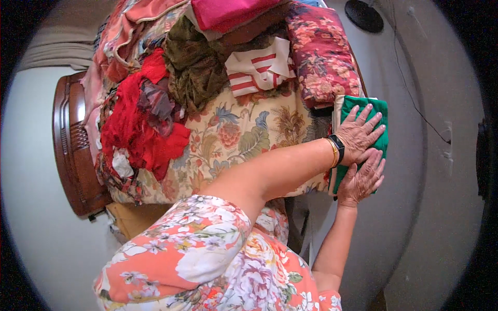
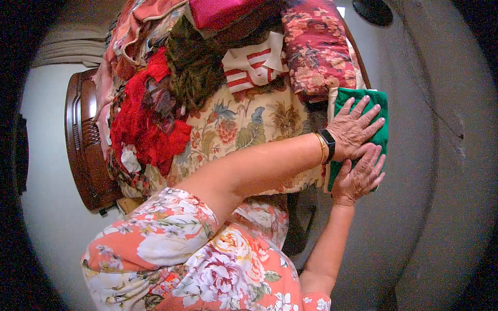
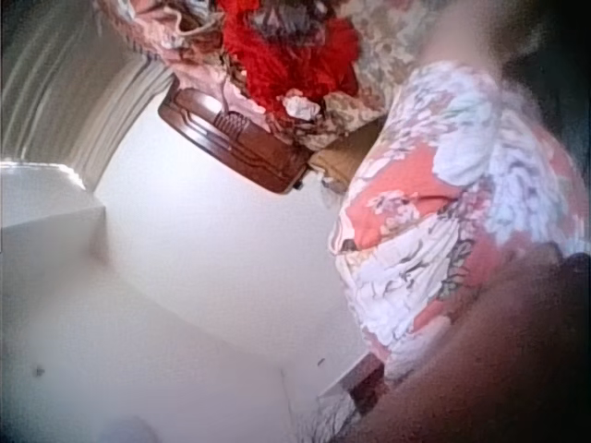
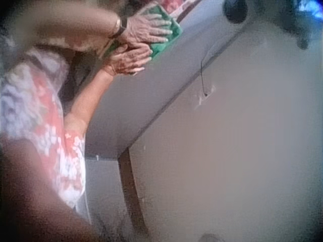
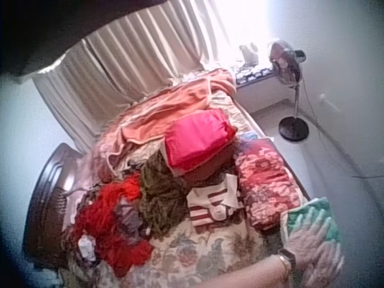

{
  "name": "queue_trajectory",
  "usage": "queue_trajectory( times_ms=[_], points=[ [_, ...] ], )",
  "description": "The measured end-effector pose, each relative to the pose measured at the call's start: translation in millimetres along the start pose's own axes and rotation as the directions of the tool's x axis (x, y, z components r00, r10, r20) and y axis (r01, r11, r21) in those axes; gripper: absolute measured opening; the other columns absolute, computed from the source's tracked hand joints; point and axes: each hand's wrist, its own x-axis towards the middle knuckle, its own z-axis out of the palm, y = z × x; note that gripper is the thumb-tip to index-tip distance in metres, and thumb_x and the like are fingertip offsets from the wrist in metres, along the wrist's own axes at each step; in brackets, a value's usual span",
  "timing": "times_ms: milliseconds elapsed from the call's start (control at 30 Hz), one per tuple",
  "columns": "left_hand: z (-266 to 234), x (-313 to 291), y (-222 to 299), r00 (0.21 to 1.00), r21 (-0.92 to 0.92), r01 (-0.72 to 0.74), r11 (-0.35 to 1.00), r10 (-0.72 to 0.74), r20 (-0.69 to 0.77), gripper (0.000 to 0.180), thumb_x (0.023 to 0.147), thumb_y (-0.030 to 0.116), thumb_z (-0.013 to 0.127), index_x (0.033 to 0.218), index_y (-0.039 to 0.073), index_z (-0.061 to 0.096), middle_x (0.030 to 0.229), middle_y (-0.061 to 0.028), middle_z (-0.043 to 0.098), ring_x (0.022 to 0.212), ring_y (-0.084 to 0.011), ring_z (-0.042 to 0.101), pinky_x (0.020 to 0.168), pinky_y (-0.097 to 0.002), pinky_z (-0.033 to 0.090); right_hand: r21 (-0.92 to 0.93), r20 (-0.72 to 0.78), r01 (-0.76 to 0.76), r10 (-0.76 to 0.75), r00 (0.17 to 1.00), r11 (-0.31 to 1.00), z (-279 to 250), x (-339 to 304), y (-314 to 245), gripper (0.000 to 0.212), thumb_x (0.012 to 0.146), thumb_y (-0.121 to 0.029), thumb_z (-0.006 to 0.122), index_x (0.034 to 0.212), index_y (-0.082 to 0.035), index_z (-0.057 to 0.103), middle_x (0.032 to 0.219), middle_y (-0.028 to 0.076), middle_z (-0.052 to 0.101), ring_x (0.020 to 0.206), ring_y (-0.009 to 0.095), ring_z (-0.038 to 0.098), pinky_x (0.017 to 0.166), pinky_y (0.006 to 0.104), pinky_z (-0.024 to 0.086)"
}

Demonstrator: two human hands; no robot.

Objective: The person picks up and folds several items of clothing including a striped polo shirt, a green t-shirt, a red fabric item, and a white t-shirt, placing each one into a stack on a bed.

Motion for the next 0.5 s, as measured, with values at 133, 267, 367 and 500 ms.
queue_trajectory(
  times_ms=[133, 267, 367, 500],
  points=[
    [9.9, -2.5, -10.3, 0.999, -0.022, -0.002, 1.0, 0.001, -0.048, 0.066, 0.086, 0.05, 0.045, 0.14, 0.012, 0.041, 0.148, -0.0185, 0.03, 0.138, -0.044, 0.02, 0.109, -0.0599, 0.011, -0.08, -0.051, 0.031, -0.035, 0.998, 0.996, 10.4, -2.4, -4.3, 0.066, 0.097, -0.056, 0.023, 0.148, -0.014, 0.026, 0.153, 0.004, 0.028, 0.139, 0.03, 0.026, 0.11, 0.0546, 0.015],
    [12.5, 3.6, -3.6, 0.993, -0.009, 0.063, 0.998, -0.062, 0.097, 0.067, 0.087, 0.052, 0.042, 0.142, 0.013, 0.038, 0.152, -0.0165, 0.025, 0.141, -0.0406, 0.012, 0.112, -0.0581, 0.003, -0.07, -0.026, 0.014, -0.016, 1.0, 0.997, 12.8, -2.6, 4.7, 0.062, 0.098, -0.053, 0.023, 0.148, -0.016, 0.025, 0.154, 0.001, 0.024, 0.141, 0.024, 0.022, 0.111, 0.0505, 0.015],
    [4.5, -9.6, -4.4, 1.0, 0.022, -0.017, 1.0, 0.017, -0.015, 0.064, 0.087, 0.05, 0.045, 0.141, 0.014, 0.04, 0.151, -0.0126, 0.028, 0.141, -0.0378, 0.015, 0.112, -0.0563, 0.006, -0.098, 0.006, 0.01, -0.01, 1.0, 0.995, 8.0, -6.6, 6.2, 0.064, 0.097, -0.054, 0.024, 0.149, -0.015, 0.024, 0.155, 0.002, 0.023, 0.142, 0.023, 0.021, 0.111, 0.0486, 0.015],
    [-35.3, -79.0, -24.7, 0.983, 0.039, -0.144, 0.989, 0.148, -0.112, 0.064, 0.083, 0.044, 0.058, 0.138, 0.015, 0.041, 0.146, -0.0118, 0.034, 0.138, -0.0354, 0.025, 0.11, -0.0548, 0.014, -0.012, 0.022, 0.033, -0.033, 0.999, 0.999, -5.4, -9.4, 5.1, 0.065, 0.097, -0.056, 0.024, 0.147, -0.014, 0.028, 0.154, 0.004, 0.025, 0.141, 0.025, 0.024, 0.111, 0.0449, 0.017]
  ],
)
